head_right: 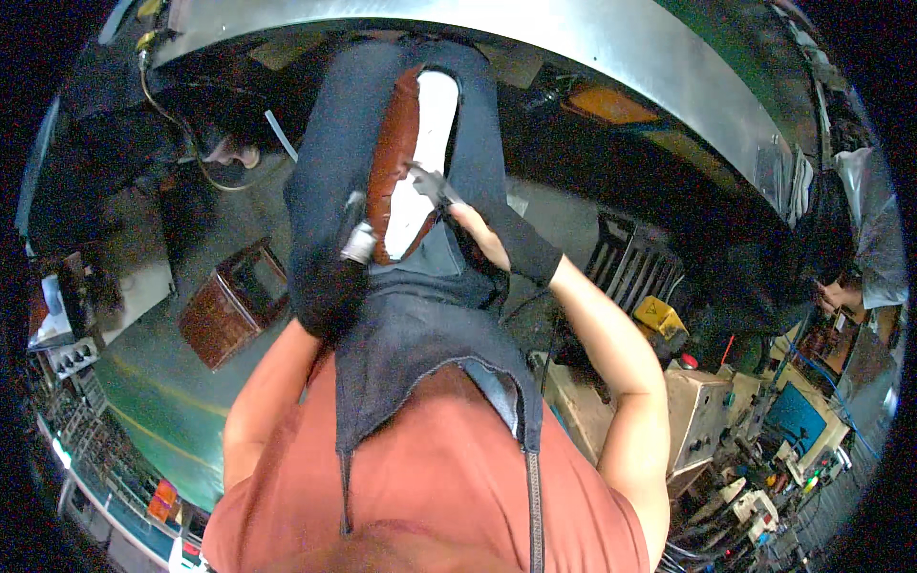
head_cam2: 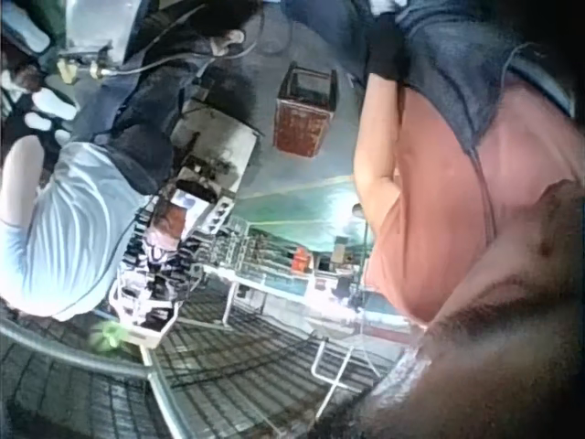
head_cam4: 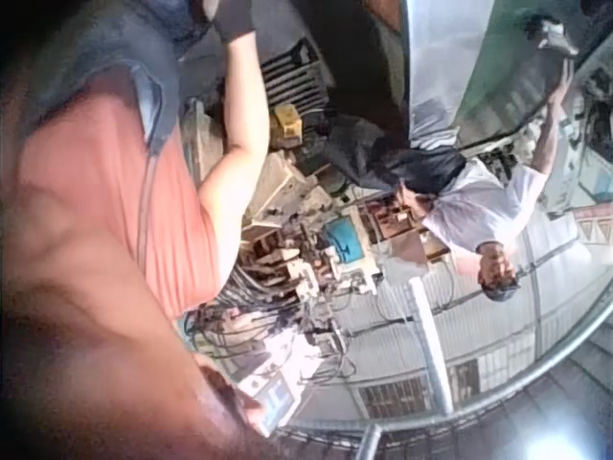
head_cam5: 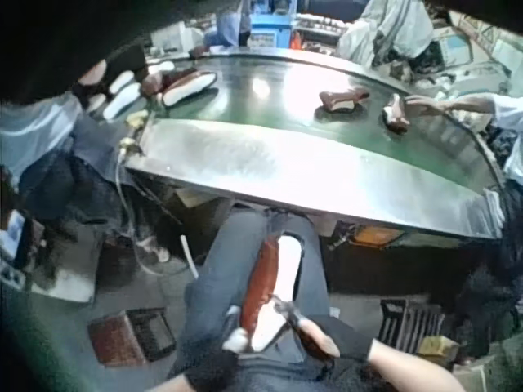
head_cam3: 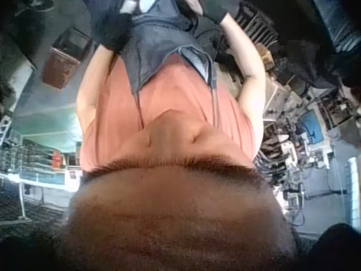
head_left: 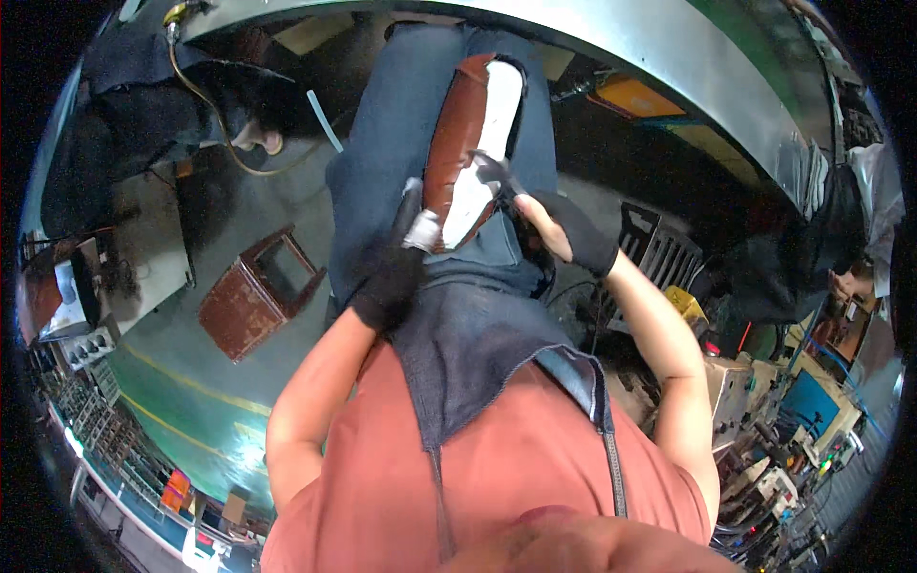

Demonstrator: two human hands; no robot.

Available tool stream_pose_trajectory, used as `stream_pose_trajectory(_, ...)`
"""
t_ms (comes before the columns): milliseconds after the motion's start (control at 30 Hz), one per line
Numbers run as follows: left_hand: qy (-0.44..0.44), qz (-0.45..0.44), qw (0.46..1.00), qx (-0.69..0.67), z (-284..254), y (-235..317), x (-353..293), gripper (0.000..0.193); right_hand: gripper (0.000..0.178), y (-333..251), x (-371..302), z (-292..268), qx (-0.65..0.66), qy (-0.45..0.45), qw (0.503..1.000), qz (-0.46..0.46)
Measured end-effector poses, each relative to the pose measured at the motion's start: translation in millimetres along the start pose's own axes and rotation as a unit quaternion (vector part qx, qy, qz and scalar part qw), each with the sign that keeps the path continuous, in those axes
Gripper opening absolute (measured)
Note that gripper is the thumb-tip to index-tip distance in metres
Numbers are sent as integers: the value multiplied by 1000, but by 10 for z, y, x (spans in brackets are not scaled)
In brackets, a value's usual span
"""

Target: The person uses pliers to repeatedly scrape and remove material from the white sole of a brown shoe. The shoe is held in the left hand while the right hand manipulates the tool. The person works on the sole for the duration of the clip, occasionally placing the shoe on a metal table.

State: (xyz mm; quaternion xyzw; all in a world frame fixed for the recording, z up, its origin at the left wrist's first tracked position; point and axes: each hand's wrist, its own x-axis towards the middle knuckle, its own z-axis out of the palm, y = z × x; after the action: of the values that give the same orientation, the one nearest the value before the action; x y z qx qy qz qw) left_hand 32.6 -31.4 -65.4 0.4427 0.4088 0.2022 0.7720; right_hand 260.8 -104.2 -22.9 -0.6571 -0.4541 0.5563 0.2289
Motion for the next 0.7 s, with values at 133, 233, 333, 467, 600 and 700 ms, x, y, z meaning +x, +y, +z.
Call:
stream_pose_trajectory(133,-39,-100,994,-36,32,169,262,38,45,457,-191,213,40,63,997,37)
stream_pose_trajectory(233,-31,87,971,218,-111,-505,547,35,51,267,-256,15,105,-5,979,175)
stream_pose_trajectory(333,-49,64,989,121,-117,-517,583,42,47,119,-288,-174,-96,30,994,34)
stream_pose_trajectory(467,-81,234,894,374,-168,-539,664,43,37,-22,-274,-300,-252,26,966,-56)
stream_pose_trajectory(600,-103,161,928,318,-66,-158,487,39,36,-205,-168,-360,-456,88,866,-187)
stream_pose_trajectory(700,-63,138,949,275,-45,-191,492,36,39,-423,-96,-428,-431,-10,896,-107)
